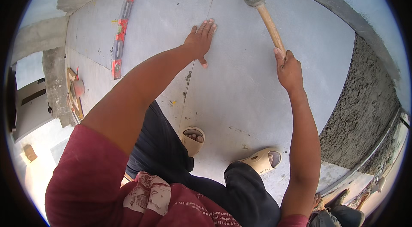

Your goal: The person installs floor tiles by spreading cement with a trowel, placing tiles, and tapping them with a rubber mallet. They use a level to check alignment and a tape measure to mark spacing.

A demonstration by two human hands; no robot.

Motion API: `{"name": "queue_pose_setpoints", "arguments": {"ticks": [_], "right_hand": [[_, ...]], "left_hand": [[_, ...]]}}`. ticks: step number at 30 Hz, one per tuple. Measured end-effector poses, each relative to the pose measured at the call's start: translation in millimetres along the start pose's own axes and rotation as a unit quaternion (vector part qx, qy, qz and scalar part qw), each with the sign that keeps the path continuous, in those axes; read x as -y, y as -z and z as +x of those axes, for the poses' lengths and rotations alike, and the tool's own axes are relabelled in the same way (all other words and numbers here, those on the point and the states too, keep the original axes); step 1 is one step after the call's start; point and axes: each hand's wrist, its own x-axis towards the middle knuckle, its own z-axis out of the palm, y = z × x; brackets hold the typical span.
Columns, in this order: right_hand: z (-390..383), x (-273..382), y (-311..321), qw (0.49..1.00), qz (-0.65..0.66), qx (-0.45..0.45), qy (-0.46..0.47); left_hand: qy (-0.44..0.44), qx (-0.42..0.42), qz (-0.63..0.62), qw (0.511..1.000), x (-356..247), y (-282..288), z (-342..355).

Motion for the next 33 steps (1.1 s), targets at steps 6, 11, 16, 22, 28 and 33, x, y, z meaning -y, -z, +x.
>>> {"name": "queue_pose_setpoints", "arguments": {"ticks": [6, 11, 16, 22, 28, 33], "right_hand": [[-48, 67, 62, 0.989, 0.133, 0.039, -0.045], [-130, 70, 71, 0.957, 0.289, 0.018, -0.022], [-186, -33, 35, 0.971, -0.065, 0.221, 0.063], [-166, 41, 48, 0.952, 0.047, 0.301, -0.003], [-219, -35, 23, 0.951, -0.069, 0.289, 0.089], [-200, 34, 46, 0.947, -0.061, 0.315, 0.000]], "left_hand": [[0.006, -0.061, -0.021, 0.998, -2, -33, 3], [0.013, -0.055, -0.028, 0.998, 4, -42, -2], [0.006, -0.079, -0.043, 0.996, 0, -38, 1], [0.019, -0.059, -0.038, 0.997, 4, -47, -5], [0.009, -0.078, -0.040, 0.996, -2, -34, 3], [0.010, -0.081, -0.043, 0.996, -5, -52, 0]]}}
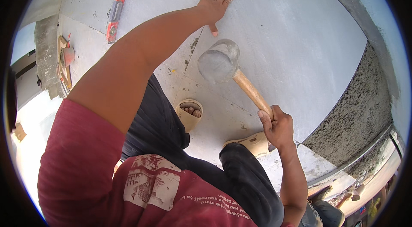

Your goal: The person installs floor tiles by spreading cement with a trowel, placing tiles, and tapping them with a rubber mallet. They use a level to check alignment and a tape measure to mark spacing.

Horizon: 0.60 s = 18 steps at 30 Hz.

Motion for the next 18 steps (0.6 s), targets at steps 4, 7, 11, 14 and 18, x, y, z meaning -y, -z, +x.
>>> {"name": "queue_pose_setpoints", "arguments": {"ticks": [4, 7, 11, 14, 18], "right_hand": [[-4, 26, 19, 0.980, 0.149, -0.058, 0.119], [-28, -69, -39, 0.982, 0.047, -0.082, 0.161], [2, -67, -41, 0.995, -0.095, 0.028, 0.019], [25, -26, -25, 0.992, -0.096, 0.067, -0.035], [28, -33, -16, 0.979, 0.080, 0.133, -0.129]], "left_hand": [[0.022, -0.017, -0.010, 1.000, 14, -4, -5], [-0.001, -0.056, -0.026, 0.998, 5, -2, 5], [0.002, -0.072, -0.020, 0.997, 4, -1, -1], [0.028, -0.068, -0.028, 0.997, 2, -17, -12], [-0.018, -0.056, 0.025, 0.998, -4, -27, -46]]}}
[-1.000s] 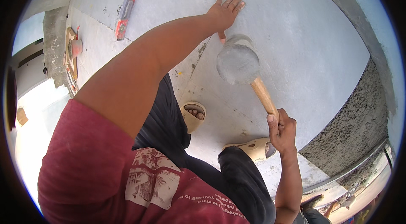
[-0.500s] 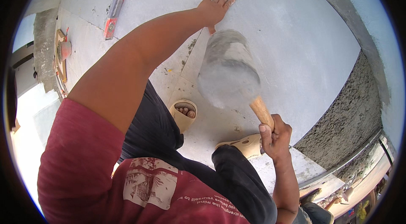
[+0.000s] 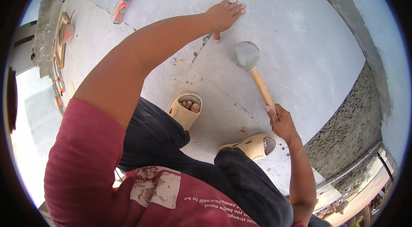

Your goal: The person installs floor tiles by spreading cement with a trowel, placing tiles, and tapping them with a rubber mallet. They use a level to check alignment and a tape measure to mark spacing.

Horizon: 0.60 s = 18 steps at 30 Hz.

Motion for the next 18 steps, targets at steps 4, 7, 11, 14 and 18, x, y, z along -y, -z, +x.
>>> {"name": "queue_pose_setpoints", "arguments": {"ticks": [4, 7, 11, 14, 18], "right_hand": [[-13, 0, -7, 0.997, 0.068, -0.008, -0.045], [-17, -20, -21, 0.996, 0.064, -0.058, -0.003], [-31, -11, -25, 0.993, 0.056, -0.105, 0.025], [-42, 31, -4, 0.984, 0.087, -0.133, 0.083], [-59, 96, 49, 0.927, 0.096, -0.257, 0.254]], "left_hand": [[-0.036, 0.031, 0.012, 0.999, -11, -24, -47], [-0.053, 0.045, 0.025, 0.997, -26, -27, -61], [-0.064, 0.043, 0.029, 0.997, -29, -27, -62], [-0.061, 0.043, 0.008, 0.997, -26, -31, -70], [-0.058, 0.053, -0.019, 0.997, -23, -32, -68]]}}
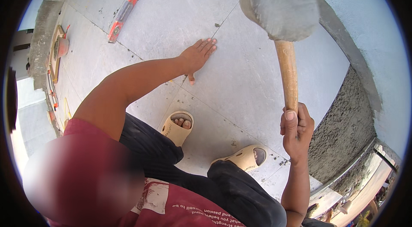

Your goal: The person installs floor tiles by spreading cement with a trowel, placing tiles, and tapping them with a rubber mallet. They use a level to check alignment and a tape measure to mark spacing.

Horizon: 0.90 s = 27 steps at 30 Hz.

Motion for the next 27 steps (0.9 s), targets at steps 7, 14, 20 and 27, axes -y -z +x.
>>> {"name": "queue_pose_setpoints", "arguments": {"ticks": [7, 14, 20, 27], "right_hand": [[73, -1, -5, 0.956, 0.124, -0.190, 0.184], [113, -102, 13, 0.989, -0.089, -0.085, -0.083], [120, 2, 28, 0.973, 0.074, -0.203, 0.078], [158, -140, 6, 0.978, -0.148, -0.144, -0.009]], "left_hand": [[0.000, 0.010, 0.022, 1.000, 1, 11, -3], [-0.002, 0.014, 0.030, 0.999, 1, 18, 9], [0.008, 0.027, 0.034, 0.999, 1, 13, 0], [-0.031, 0.142, 0.137, 0.980, -19, 59, 43]]}}
